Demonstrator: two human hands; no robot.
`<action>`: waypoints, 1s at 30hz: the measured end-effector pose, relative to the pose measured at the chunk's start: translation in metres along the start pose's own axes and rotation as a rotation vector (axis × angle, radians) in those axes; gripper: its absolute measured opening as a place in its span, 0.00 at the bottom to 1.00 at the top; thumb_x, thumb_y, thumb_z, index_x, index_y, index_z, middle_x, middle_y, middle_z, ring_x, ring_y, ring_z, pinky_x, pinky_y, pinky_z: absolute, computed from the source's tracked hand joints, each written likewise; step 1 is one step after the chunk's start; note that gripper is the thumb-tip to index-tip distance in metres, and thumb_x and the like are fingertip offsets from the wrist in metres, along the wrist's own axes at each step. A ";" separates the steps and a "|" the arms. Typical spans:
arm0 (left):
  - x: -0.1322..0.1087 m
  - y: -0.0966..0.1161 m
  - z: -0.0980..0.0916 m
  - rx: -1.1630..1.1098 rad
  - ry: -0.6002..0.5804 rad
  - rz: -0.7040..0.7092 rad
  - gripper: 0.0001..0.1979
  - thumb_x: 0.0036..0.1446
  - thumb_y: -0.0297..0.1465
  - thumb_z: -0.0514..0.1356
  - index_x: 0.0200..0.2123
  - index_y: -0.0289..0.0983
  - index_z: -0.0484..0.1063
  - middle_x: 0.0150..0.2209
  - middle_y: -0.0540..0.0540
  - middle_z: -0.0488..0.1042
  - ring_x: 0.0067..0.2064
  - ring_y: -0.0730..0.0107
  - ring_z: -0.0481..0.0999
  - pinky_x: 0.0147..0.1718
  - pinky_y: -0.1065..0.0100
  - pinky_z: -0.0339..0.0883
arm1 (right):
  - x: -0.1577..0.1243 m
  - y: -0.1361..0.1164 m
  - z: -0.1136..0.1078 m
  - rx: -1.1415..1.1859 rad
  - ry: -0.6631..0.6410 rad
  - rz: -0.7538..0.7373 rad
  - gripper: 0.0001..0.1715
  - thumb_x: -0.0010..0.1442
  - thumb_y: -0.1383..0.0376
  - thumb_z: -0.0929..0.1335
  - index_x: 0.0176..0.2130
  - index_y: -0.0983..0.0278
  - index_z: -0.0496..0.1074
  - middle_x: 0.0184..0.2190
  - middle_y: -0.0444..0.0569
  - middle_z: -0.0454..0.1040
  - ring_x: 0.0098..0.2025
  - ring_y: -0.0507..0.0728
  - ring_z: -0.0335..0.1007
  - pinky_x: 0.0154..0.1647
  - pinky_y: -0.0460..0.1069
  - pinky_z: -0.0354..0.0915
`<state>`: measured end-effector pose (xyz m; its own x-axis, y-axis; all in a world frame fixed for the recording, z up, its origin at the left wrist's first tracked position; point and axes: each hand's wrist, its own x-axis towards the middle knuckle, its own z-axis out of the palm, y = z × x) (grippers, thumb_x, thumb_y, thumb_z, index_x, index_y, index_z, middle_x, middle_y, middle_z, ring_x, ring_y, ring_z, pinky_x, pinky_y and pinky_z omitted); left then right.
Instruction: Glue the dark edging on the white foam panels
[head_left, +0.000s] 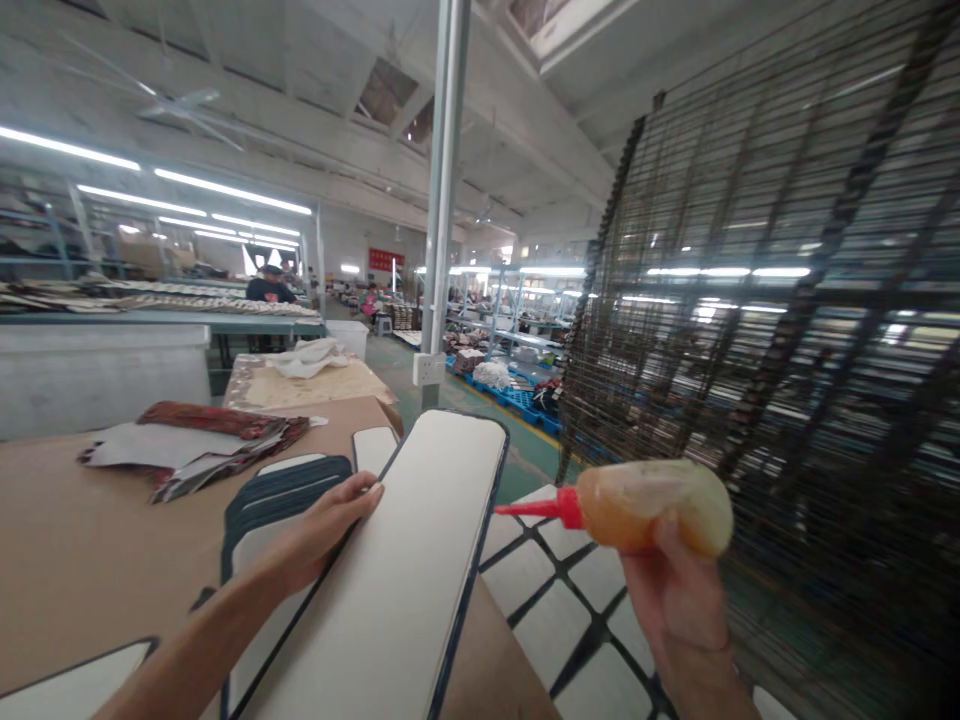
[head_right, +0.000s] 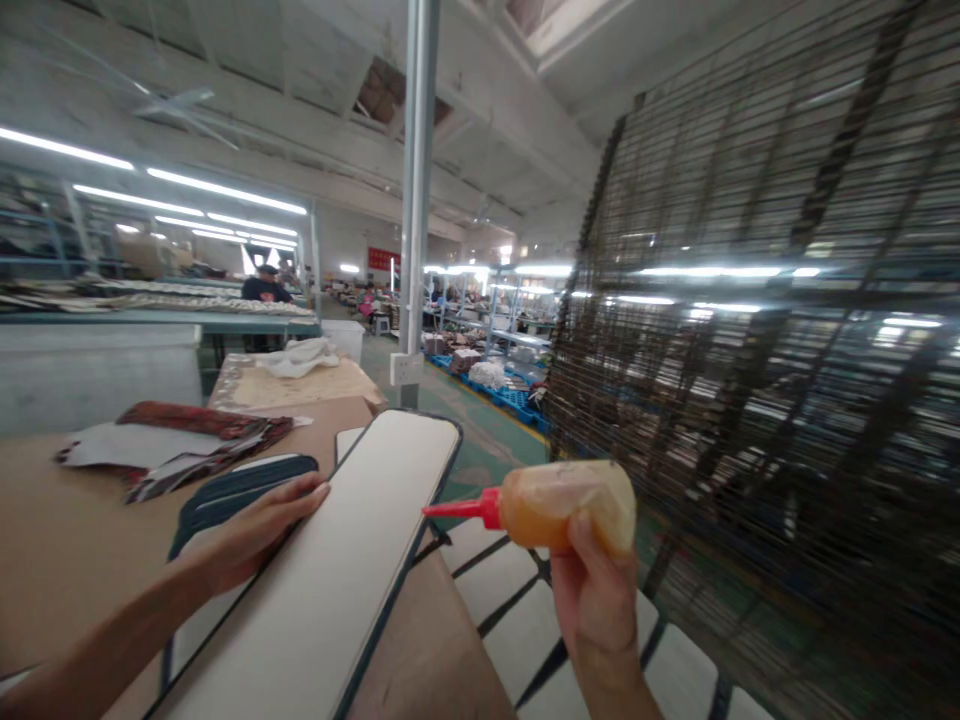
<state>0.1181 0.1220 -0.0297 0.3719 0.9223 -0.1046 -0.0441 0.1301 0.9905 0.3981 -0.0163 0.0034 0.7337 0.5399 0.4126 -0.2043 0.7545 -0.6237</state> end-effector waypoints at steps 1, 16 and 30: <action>-0.004 -0.001 0.000 0.019 -0.024 -0.003 0.18 0.47 0.44 0.66 0.32 0.39 0.65 0.24 0.55 0.70 0.26 0.72 0.69 0.23 0.75 0.62 | 0.009 0.001 0.002 -0.003 -0.006 -0.039 0.25 0.36 0.58 0.81 0.37 0.58 0.78 0.34 0.43 0.80 0.37 0.56 0.76 0.40 0.46 0.73; -0.023 -0.007 -0.007 -0.070 -0.084 -0.064 0.16 0.50 0.43 0.66 0.35 0.41 0.66 0.28 0.55 0.72 0.30 0.71 0.71 0.27 0.74 0.64 | 0.014 0.017 -0.020 -0.030 -0.061 -0.016 0.24 0.37 0.62 0.81 0.36 0.60 0.78 0.30 0.43 0.78 0.33 0.54 0.75 0.35 0.45 0.72; -0.022 -0.001 0.024 -0.030 -0.079 -0.024 0.22 0.41 0.39 0.70 0.40 0.39 0.72 0.28 0.51 0.78 0.29 0.67 0.76 0.26 0.72 0.66 | -0.007 0.042 0.004 0.038 -0.097 0.176 0.24 0.35 0.65 0.81 0.35 0.61 0.77 0.30 0.43 0.79 0.33 0.53 0.75 0.37 0.44 0.73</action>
<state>0.1320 0.0928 -0.0260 0.4452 0.8874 -0.1194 -0.0619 0.1635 0.9846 0.3820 0.0135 -0.0230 0.6193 0.6964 0.3626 -0.3495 0.6580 -0.6670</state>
